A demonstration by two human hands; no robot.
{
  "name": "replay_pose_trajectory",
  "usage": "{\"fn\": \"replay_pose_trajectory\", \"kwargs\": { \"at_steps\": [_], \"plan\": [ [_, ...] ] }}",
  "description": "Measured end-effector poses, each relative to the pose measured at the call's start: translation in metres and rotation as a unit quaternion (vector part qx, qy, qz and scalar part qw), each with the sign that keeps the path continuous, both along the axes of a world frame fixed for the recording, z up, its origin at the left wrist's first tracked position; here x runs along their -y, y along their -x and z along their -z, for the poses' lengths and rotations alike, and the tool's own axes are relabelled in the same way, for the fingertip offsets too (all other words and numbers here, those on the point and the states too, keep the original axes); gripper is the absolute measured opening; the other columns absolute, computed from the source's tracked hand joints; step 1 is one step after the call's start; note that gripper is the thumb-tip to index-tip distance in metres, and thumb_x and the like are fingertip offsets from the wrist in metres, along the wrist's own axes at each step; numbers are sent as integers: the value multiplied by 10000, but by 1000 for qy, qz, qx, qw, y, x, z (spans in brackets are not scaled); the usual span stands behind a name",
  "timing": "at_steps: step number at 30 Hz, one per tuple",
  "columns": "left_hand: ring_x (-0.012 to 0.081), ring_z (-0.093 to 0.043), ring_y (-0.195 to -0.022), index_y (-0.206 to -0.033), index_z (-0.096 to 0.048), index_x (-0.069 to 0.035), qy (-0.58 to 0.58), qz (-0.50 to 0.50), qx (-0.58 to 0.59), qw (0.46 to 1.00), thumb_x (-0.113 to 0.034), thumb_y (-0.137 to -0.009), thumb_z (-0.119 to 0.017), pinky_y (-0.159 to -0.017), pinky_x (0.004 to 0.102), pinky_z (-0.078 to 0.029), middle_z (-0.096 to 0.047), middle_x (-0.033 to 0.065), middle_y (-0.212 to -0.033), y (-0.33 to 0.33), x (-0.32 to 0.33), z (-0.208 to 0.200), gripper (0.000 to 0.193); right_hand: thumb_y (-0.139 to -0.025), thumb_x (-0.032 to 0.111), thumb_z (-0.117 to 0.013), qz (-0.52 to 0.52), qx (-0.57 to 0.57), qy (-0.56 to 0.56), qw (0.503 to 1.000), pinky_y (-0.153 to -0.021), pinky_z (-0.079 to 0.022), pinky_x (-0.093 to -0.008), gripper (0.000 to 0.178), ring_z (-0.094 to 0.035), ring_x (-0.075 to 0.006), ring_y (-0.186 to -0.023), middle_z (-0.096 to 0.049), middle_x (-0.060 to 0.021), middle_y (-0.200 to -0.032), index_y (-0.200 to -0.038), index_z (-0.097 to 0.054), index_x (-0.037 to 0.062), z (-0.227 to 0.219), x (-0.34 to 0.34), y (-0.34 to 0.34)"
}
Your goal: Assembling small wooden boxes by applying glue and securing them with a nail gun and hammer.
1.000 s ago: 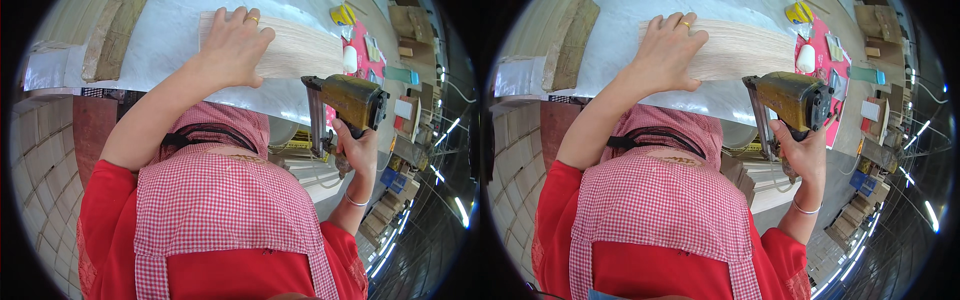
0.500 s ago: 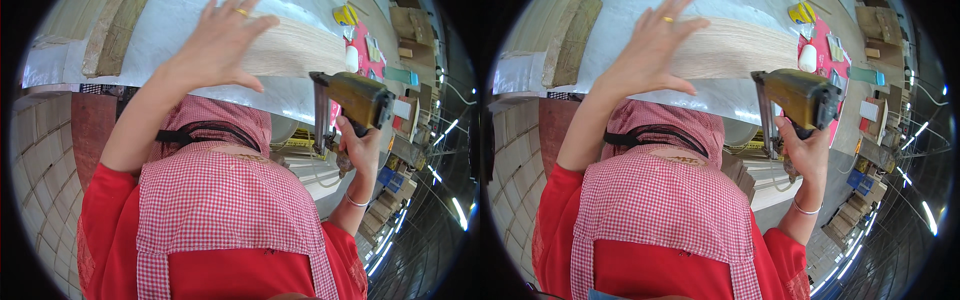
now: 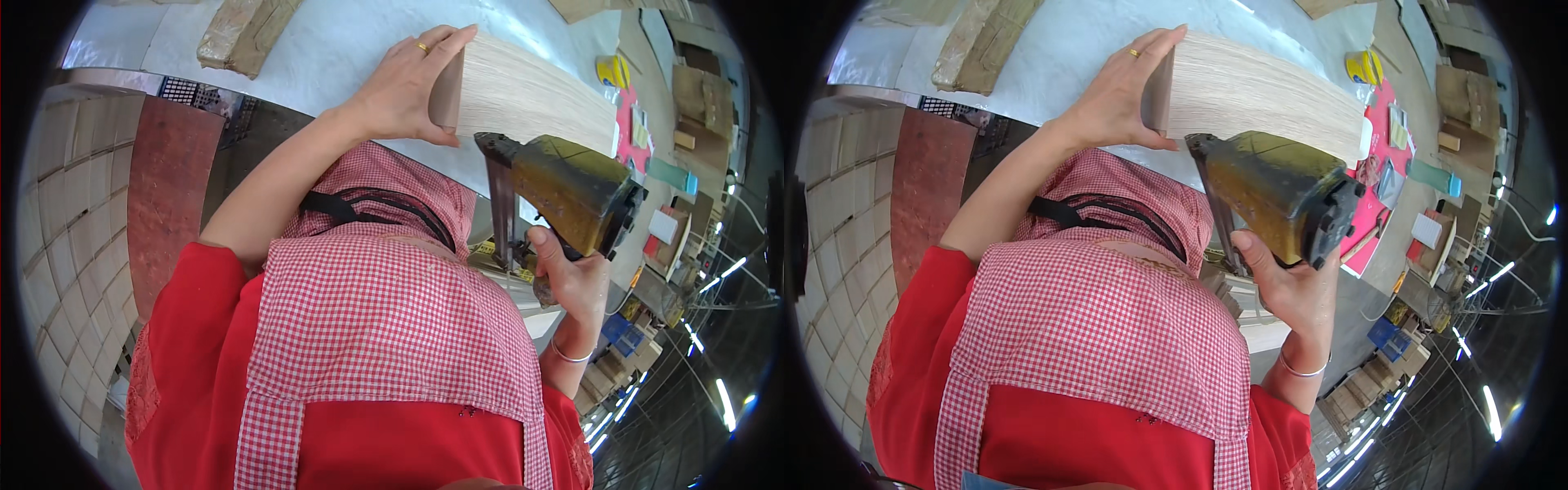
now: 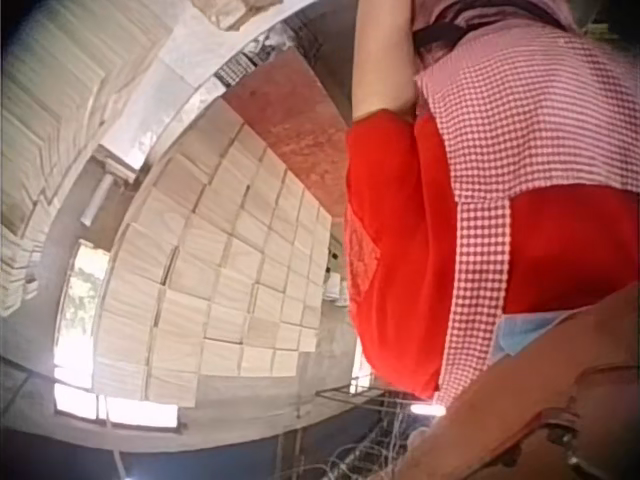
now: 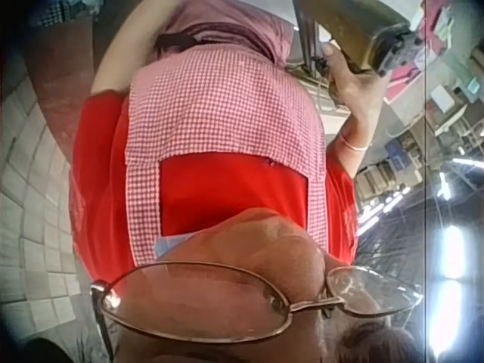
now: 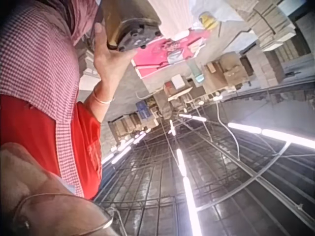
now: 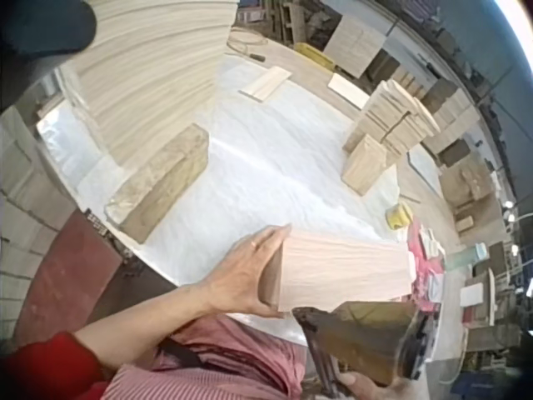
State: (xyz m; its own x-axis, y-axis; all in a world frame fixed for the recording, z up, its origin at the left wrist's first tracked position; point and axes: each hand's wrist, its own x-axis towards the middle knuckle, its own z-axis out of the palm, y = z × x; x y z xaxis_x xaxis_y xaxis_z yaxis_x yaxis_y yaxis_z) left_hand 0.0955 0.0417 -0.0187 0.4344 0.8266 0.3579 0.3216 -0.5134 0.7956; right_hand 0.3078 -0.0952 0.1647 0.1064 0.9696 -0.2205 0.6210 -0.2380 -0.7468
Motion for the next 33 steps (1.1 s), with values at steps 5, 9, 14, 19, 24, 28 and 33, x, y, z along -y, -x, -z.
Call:
{"fn": "replay_pose_trajectory", "kwargs": {
  "at_steps": [5, 9, 14, 19, 24, 28, 33],
  "plan": [
    [344, -358, -1376, -1545, -198, -149, -29, -19, 6, 999, -377, -481, -937, -1148, 486, -282, -369, 170, -1471, -3, 2, 4, 1316, -840, 218, -805, 4, -33, 5, 999, -459, -422, -226, 332, -550, -85, -544, -654, -34, -786, -1019, -665, -25, 3, -1, 12],
    [338, -363, -1374, -1546, -196, -156, -32, -27, -2, 999, -407, -480, -934, -1153, 489, -273, -369, 167, -1471, -4, 3, 6, 1321, -848, 221, -798, 15, -29, 9, 999, -463, -426, -226, 328, -553, -86, -546, -654, -35, -771, -1016, -668, -29, 0, -2, 18],
    [334, -397, -1338, -1548, -189, -161, -46, -33, -5, 998, -422, -488, -924, -1135, 489, -279, -381, 171, -1454, -5, 2, 9, 1316, -851, 231, -794, 27, 2, 27, 999, -462, -426, -229, 326, -549, -86, -539, -650, -33, -755, -1001, -674, -33, -2, 1, 21],
    [332, -458, -1273, -1554, -181, -171, -60, -42, -2, 997, -431, -483, -913, -1095, 494, -295, -397, 188, -1429, -6, 2, 10, 1323, -846, 244, -800, 19, 31, 20, 999, -459, -423, -232, 322, -544, -83, -534, -647, -28, -746, -986, -686, -23, -1, 0, 22],
    [329, -357, -1375, -1549, -184, -151, -36, -37, -12, 999, -428, -493, -927, -1155, 500, -263, -377, 162, -1458, -6, 4, 10, 1321, -842, 253, -803, -22, 83, 25, 996, -457, -419, -232, 306, -541, -76, -537, -649, -21, -748, -966, -693, -4, -8, -5, 20],
    [328, -431, -1308, -1557, -152, -142, -56, -45, 8, 997, -438, -485, -915, -1105, 533, -289, -389, 173, -1447, -6, 4, 10, 1348, -852, 244, -794, -63, 115, 20, 991, -453, -413, -224, 287, -532, -68, -525, -642, -13, -734, -971, -686, 7, -14, -13, 23],
    [349, -350, -1386, -1559, -99, -121, -11, -52, 6, 999, -424, -494, -926, -1164, 531, -240, -344, 189, -1496, -5, 9, 8, 1382, -863, 230, -783, -9, 75, 24, 997, -443, -400, -219, 274, -519, -65, -499, -616, -7, -688, -951, -665, -1, -19, -28, 35]
  ]
}}
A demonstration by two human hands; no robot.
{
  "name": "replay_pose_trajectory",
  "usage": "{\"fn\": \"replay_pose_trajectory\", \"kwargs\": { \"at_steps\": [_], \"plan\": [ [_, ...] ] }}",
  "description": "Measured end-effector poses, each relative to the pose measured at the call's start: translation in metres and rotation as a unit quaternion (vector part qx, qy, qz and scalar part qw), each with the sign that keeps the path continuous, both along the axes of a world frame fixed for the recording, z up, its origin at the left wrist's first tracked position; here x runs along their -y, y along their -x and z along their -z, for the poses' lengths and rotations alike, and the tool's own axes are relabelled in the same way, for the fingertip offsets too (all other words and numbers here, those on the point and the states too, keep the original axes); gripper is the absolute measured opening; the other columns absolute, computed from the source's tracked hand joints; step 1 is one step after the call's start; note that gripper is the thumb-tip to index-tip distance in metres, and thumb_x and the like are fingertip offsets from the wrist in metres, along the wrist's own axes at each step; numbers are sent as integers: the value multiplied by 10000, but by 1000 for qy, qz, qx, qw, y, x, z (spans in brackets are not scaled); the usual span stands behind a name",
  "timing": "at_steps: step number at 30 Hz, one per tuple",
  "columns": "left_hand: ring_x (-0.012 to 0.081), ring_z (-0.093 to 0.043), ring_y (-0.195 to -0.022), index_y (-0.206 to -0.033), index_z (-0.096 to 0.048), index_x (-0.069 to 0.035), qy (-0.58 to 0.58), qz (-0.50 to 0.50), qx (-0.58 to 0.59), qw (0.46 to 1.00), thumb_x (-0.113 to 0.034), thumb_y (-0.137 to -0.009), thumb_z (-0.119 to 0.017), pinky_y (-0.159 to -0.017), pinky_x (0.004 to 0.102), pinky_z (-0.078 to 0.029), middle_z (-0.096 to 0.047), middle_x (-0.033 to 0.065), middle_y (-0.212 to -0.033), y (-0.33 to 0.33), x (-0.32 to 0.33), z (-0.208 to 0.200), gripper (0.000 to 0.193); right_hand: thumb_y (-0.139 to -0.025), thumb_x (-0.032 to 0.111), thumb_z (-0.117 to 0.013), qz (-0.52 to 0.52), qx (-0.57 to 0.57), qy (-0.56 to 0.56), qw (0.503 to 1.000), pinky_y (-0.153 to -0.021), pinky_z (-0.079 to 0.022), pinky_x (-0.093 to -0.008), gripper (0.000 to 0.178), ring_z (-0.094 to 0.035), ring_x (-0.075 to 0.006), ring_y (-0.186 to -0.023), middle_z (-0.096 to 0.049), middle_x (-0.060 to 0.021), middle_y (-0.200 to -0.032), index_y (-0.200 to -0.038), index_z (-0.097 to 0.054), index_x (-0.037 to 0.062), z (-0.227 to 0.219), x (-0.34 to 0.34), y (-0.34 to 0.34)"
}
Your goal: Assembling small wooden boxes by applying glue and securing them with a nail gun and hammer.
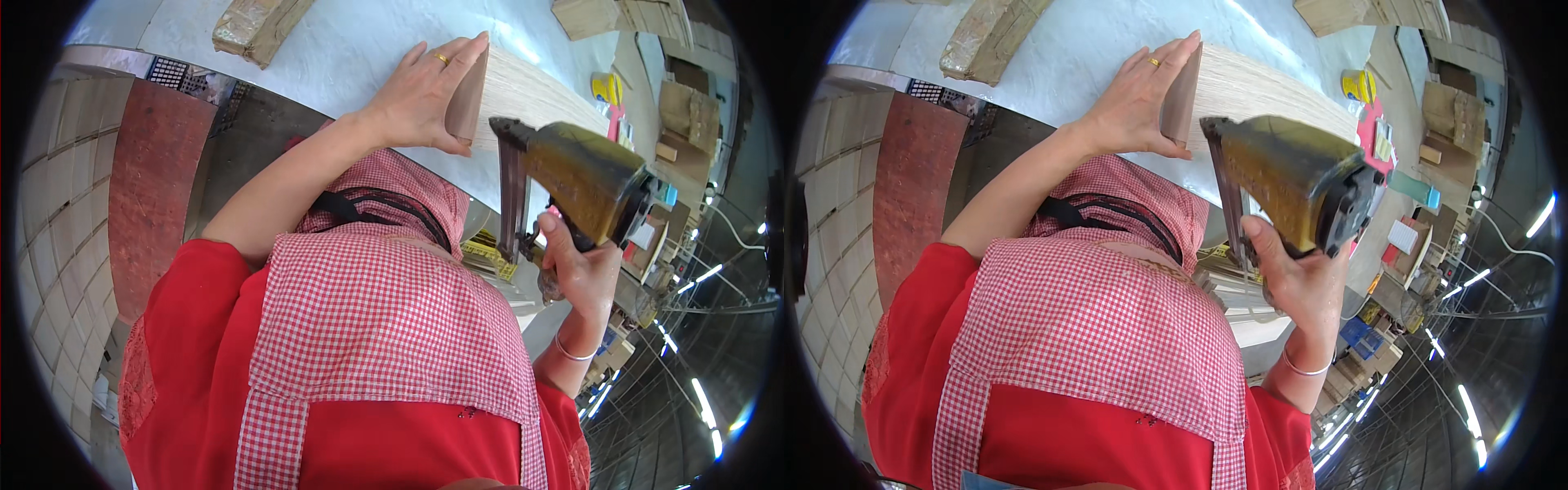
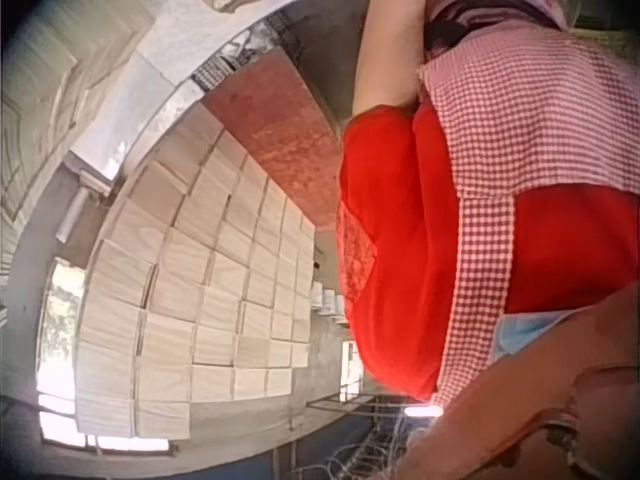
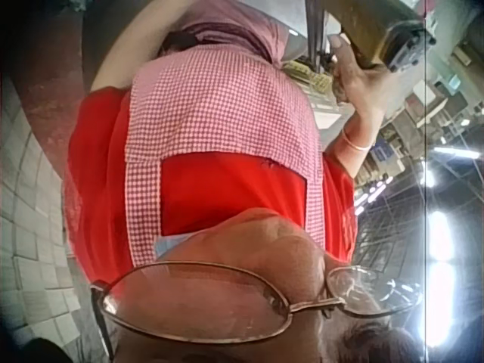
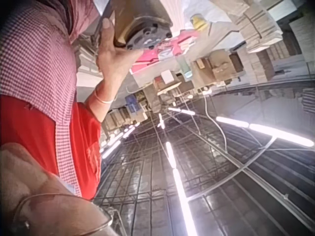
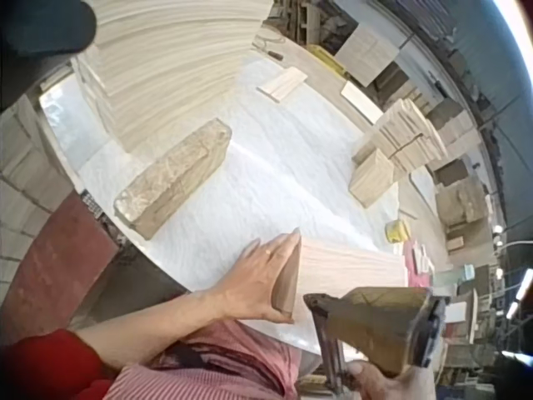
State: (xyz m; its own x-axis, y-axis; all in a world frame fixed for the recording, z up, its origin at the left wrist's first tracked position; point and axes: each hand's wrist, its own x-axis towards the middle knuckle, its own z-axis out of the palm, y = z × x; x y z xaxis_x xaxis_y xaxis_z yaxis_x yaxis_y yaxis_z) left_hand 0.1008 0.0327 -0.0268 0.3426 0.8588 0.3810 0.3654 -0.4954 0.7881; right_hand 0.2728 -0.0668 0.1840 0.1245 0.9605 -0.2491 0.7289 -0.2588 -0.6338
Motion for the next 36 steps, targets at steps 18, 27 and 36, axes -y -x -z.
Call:
{"fn": "replay_pose_trajectory", "kwargs": {
  "at_steps": [18, 27, 36],
  "plan": [
    [318, -383, -1368, -1551, -99, -113, 15, -13, -5, 1000, -425, -510, -918, -1142, 594, -249, -359, 156, -1481, -3, 2, -3, 1360, -875, 198, -767, 57, -26, 71, 995, -428, -422, -221, 314, -520, -74, -489, -622, -29, -742, -1041, -635, -33, -2, -26, 15],
    [322, -379, -1369, -1549, -99, -108, 8, -18, 4, 1000, -433, -505, -919, -1135, 604, -255, -363, 147, -1478, -6, 2, -1, 1367, -883, 208, -759, 68, -25, 52, 996, -423, -409, -220, 308, -516, -73, -481, -613, -18, -705, -1032, -636, -32, 1, -24, 24],
    [360, -336, -1391, -1553, -65, -77, 10, -11, 2, 1000, -411, -502, -925, -1161, 551, -237, -324, 209, -1499, -4, 2, -5, 1399, -892, 180, -742, 68, 9, 34, 997, -414, -376, -224, 250, -495, -65, -450, -569, 3, -590, -983, -644, -31, -7, -22, 14]
  ]
}}
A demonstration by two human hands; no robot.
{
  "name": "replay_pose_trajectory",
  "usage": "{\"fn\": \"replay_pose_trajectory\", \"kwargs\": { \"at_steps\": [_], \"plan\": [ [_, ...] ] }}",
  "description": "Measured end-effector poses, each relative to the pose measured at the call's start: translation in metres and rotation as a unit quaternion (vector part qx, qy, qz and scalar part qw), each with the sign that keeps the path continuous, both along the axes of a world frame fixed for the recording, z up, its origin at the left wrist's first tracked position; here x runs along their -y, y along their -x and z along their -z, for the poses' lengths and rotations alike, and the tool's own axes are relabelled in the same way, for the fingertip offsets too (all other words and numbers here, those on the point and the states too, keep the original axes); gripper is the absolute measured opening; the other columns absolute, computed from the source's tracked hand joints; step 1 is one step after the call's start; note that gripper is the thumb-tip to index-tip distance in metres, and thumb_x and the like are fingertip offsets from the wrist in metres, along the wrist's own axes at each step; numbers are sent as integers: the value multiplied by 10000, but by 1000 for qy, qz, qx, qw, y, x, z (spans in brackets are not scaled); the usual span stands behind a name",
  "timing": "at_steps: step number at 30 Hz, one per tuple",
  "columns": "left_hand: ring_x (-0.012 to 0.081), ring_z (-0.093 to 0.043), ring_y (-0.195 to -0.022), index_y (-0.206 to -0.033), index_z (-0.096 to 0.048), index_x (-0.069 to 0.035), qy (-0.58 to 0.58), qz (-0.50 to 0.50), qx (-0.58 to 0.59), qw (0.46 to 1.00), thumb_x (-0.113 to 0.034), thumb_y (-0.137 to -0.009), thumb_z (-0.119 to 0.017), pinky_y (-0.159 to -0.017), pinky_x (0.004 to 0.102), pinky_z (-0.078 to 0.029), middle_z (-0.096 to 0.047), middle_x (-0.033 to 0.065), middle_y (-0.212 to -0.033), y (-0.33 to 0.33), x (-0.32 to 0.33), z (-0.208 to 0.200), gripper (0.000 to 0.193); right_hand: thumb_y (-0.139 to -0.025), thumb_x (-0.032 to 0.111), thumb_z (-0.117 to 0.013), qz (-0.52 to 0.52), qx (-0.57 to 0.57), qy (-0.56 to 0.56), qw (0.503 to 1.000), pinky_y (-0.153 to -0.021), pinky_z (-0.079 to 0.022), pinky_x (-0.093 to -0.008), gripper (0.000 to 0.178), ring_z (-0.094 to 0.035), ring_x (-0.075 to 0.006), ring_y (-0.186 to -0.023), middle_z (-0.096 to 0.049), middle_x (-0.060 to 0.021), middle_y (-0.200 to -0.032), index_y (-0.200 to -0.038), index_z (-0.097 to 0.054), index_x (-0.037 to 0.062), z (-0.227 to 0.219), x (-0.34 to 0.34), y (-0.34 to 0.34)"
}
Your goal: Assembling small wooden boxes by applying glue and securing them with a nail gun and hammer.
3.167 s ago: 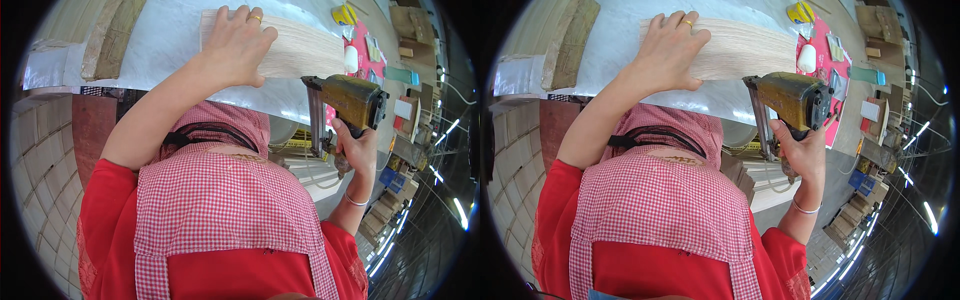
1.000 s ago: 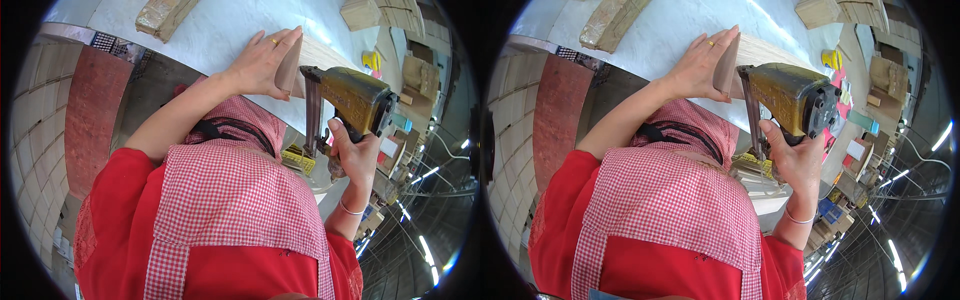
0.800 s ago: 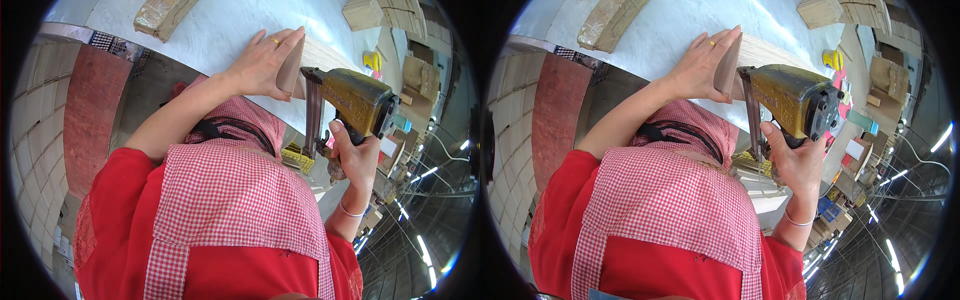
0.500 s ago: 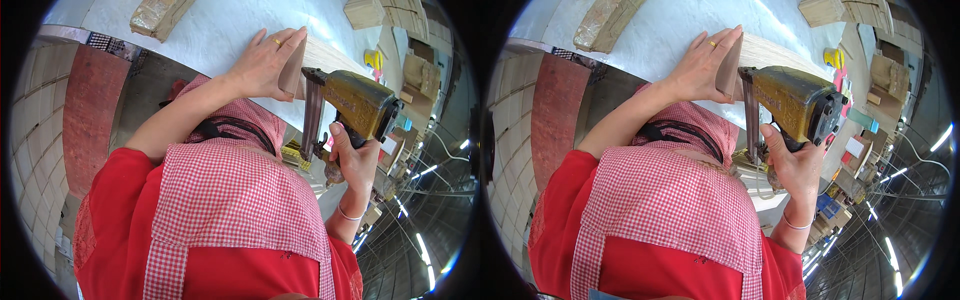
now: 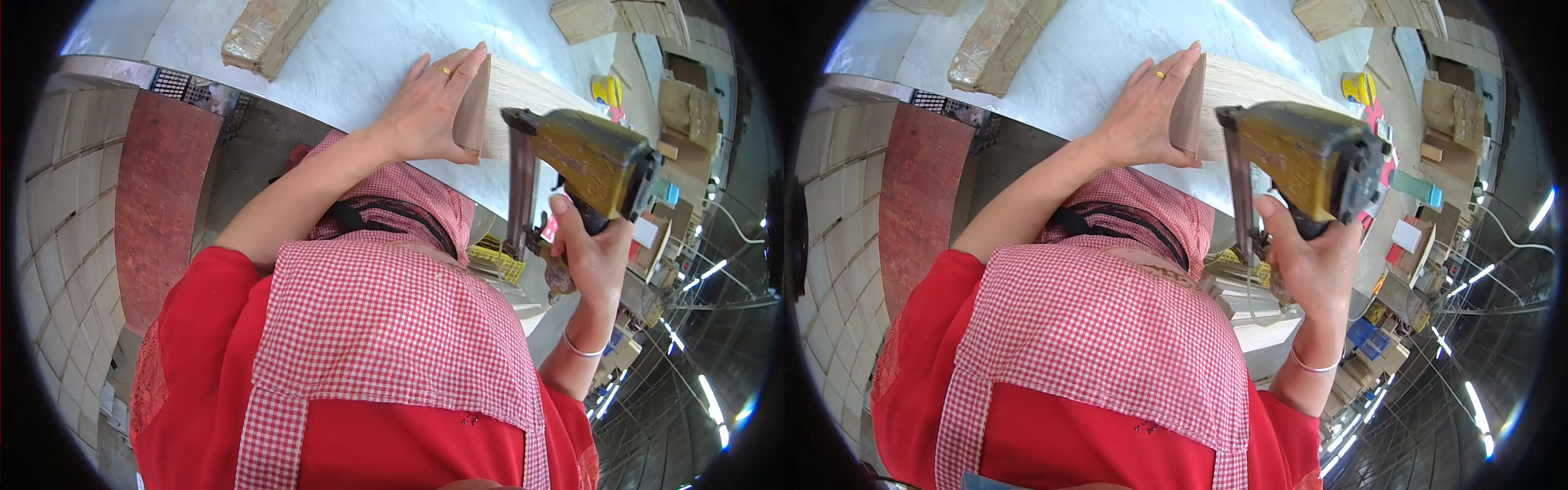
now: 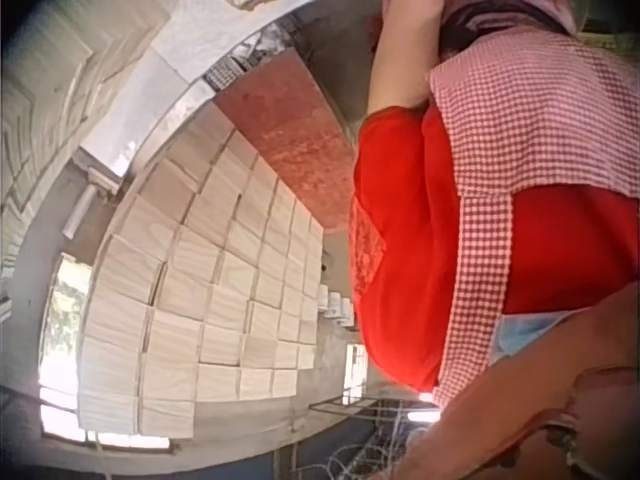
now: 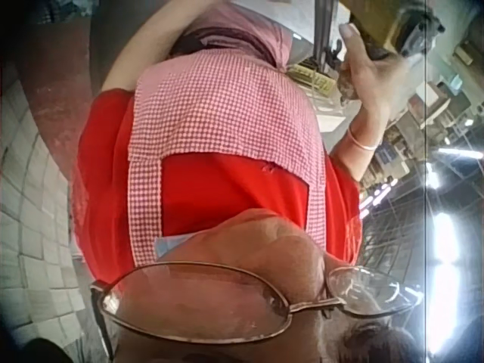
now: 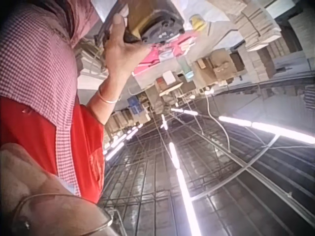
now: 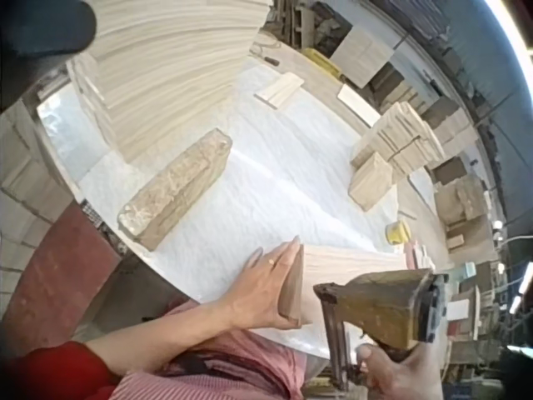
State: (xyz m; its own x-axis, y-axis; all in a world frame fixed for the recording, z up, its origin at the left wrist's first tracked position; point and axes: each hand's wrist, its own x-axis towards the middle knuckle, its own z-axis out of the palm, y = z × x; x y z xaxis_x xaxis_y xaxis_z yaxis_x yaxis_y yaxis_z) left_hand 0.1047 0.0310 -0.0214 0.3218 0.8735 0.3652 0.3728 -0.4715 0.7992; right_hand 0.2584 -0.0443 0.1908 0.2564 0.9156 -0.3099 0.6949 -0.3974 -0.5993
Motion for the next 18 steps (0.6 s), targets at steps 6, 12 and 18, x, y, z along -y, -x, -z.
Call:
{"fn": "replay_pose_trajectory", "kwargs": {
  "at_steps": [6, 12, 18],
  "plan": [
    [379, -355, -1378, -1551, -79, -59, 76, -9, 56, 996, -393, -565, -914, -1150, 537, -265, -366, 221, -1472, 14, 6, -26, 1334, -911, 193, -714, 89, 17, -131, 987, -423, -383, -239, 239, -485, -74, -443, -551, -4, -578, -953, -638, -29, -7, 30, -70],
    [410, -419, -1327, -1532, -198, -49, 509, 6, 373, 776, -604, -757, -722, -1103, 565, -334, -401, 266, -1438, 72, 20, -62, 1088, -899, 213, -694, 220, 42, -258, 940, -448, -413, -269, 289, -491, -105, -473, -550, -39, -627, -1034, -586, -18, 62, 64, -232],
    [407, -483, -1273, -1447, -290, 104, 670, 119, 568, 462, -814, -781, -516, -1071, 545, -392, -427, 305, -1395, 105, 55, -66, 1156, -810, 82, -605, 193, 401, -122, 887, -834, -505, -477, 579, -612, -425, -1060, -573, -284, -1257, -1351, -445, -47, 155, 94, -335]
  ]
}}
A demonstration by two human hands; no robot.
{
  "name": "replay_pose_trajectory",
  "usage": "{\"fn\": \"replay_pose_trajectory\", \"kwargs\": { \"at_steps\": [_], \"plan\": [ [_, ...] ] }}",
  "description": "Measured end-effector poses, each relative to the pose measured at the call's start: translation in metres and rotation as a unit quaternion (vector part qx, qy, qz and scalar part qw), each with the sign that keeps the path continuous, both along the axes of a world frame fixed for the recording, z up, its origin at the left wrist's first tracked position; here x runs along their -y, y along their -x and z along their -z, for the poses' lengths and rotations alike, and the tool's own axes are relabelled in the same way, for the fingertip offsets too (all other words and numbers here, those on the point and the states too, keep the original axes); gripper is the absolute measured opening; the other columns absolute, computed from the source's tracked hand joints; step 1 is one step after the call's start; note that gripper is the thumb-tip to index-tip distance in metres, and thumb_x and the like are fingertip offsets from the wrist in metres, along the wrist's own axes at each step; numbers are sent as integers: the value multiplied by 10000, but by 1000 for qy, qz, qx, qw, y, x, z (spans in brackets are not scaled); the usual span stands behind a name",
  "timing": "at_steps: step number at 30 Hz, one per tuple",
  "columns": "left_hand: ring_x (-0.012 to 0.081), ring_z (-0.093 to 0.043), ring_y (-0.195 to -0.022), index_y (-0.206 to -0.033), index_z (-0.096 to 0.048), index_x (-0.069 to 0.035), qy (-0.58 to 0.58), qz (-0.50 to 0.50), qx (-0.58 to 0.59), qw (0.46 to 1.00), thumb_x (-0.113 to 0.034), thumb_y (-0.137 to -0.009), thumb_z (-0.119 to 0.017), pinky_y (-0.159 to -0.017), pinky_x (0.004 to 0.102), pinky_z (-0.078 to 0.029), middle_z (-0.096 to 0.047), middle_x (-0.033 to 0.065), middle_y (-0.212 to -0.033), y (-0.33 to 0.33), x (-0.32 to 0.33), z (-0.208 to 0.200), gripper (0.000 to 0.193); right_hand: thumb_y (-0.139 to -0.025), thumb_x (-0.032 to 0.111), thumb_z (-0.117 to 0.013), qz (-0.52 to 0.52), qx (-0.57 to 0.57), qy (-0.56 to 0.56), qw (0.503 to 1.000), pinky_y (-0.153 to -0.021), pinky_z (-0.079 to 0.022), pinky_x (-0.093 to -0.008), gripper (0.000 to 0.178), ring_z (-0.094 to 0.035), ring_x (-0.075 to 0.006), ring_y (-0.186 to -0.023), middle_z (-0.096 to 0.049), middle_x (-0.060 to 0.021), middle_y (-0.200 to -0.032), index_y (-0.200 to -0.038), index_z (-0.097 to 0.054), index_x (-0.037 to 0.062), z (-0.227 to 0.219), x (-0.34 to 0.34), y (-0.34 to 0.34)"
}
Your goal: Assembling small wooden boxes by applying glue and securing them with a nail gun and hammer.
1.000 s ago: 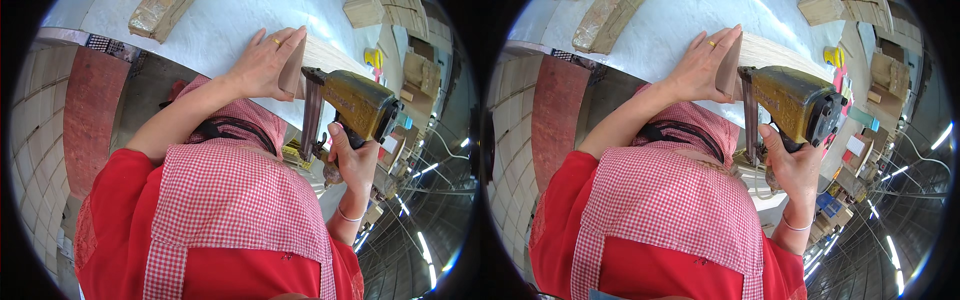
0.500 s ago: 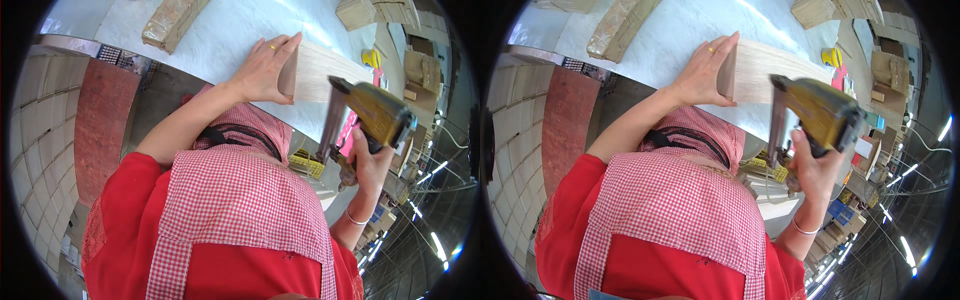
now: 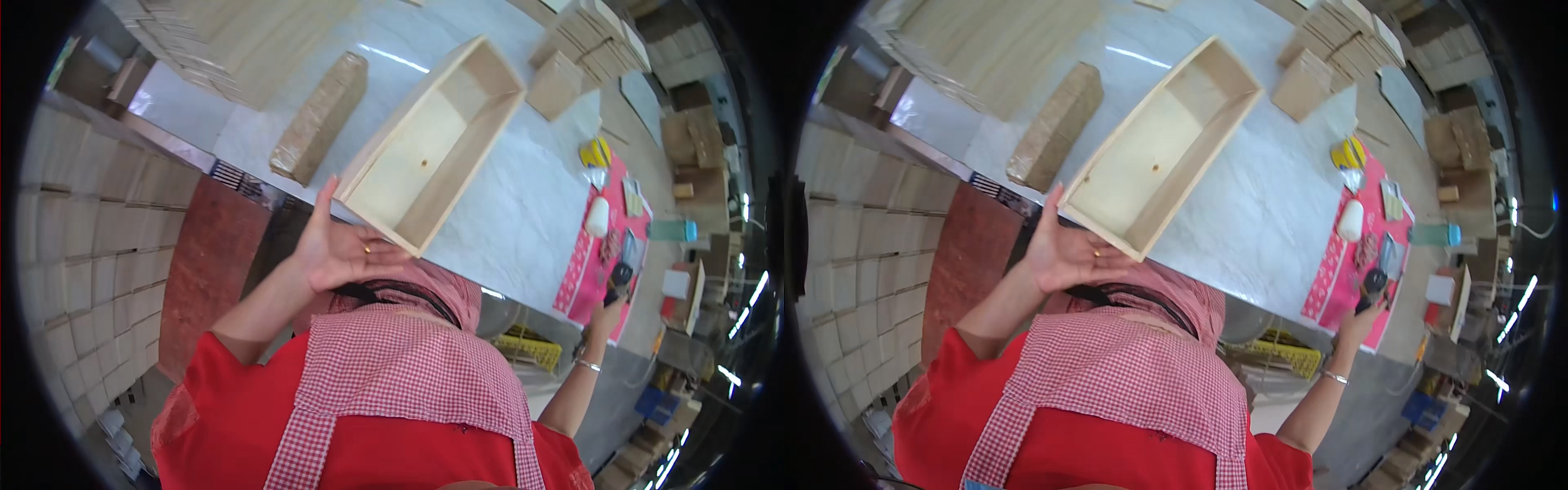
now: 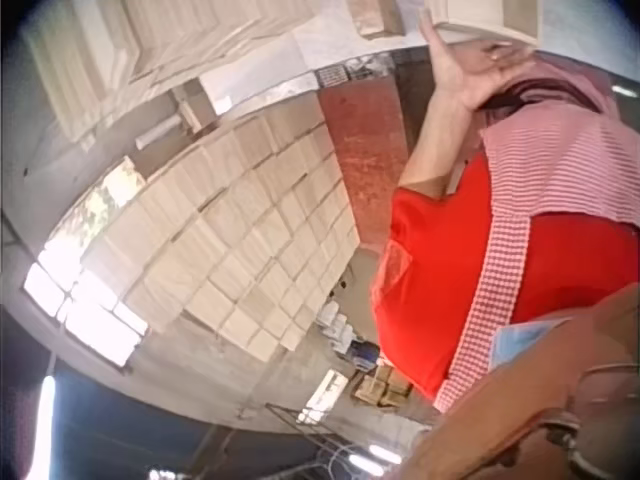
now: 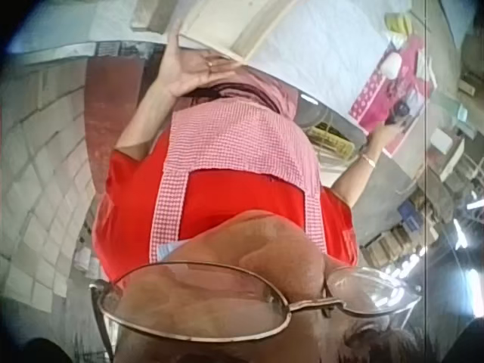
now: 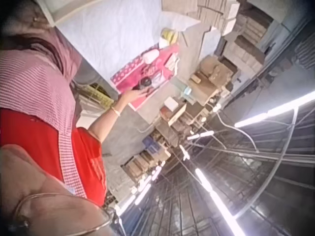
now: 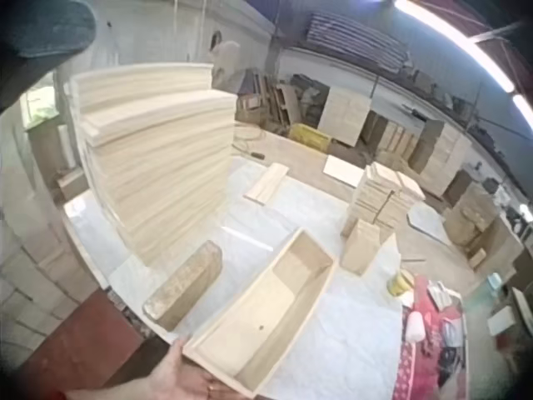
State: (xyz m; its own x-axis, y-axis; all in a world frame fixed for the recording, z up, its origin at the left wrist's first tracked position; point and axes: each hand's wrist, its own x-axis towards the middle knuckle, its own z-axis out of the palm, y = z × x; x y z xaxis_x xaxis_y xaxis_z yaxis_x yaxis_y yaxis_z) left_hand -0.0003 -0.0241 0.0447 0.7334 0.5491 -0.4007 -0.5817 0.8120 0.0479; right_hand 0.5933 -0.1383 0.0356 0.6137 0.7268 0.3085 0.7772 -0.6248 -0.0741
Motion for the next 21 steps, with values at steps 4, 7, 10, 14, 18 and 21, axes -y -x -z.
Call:
{"fn": "replay_pose_trajectory", "kwargs": {
  "at_steps": [4, 7, 10, 14, 18, 21],
  "plan": [
    [378, -553, -1208, -1376, -378, 138, 56, -85, 61, 993, -785, -842, -462, -1023, 519, -453, -489, 308, -1342, -14, 16, 25, 1070, -812, 83, -591, -52, 58, -23, 997, -902, -484, -500, 630, -563, -450, -1158, -540, -298, -1322, -1392, -396, -65, 16, -10, 5],
    [323, -624, -1104, -1305, -437, 162, 29, -23, -75, 997, -728, -908, -418, -927, 445, -520, -560, 301, -1228, -19, 20, 41, 975, -824, 135, -644, 113, -77, 42, 990, -918, -479, -488, 624, -554, -441, -1180, -550, -289, -1319, -1360, -427, -98, 15, -12, 16],
    [283, -644, -1018, -1262, -497, 105, -15, -11, -283, 959, -647, -924, -478, -863, 386, -534, -597, 244, -1148, -10, 34, 27, 824, -832, 226, -699, 84, -85, 62, 991, -929, -479, -475, 614, -570, -426, -1160, -570, -279, -1292, -1317, -488, -86, 20, -18, 16],
    [226, -645, -877, -1148, -584, 8, -350, -35, -692, 630, -452, -924, -589, -874, 375, -502, -627, 147, -967, -20, 53, -22, 512, -841, 239, -723, 45, -75, -101, 991, -934, -486, -448, 568, -604, -408, -1091, -604, -252, -1231, -1277, -536, -75, 12, -22, 24],
    [240, -614, -814, -1032, -626, -67, -625, -45, -768, 136, -223, -860, -648, -854, 409, -470, -617, 87, -864, -56, 33, -29, 232, -867, 137, -687, -173, -201, -232, 936, -973, -456, -419, 460, -601, -364, -1066, -617, -217, -1175, -1259, -553, -62, 17, -64, 90],
    [283, -596, -907, -1014, -641, -88, -667, -8, -741, 77, -138, -815, -612, -816, 446, -444, -632, 69, -890, -73, 21, -10, 207, -868, 91, -678, -317, -185, -190, 911, -964, -445, -388, 383, -581, -312, -1098, -621, -201, -1154, -1212, -580, -46, 43, -81, 168]
  ]
}}
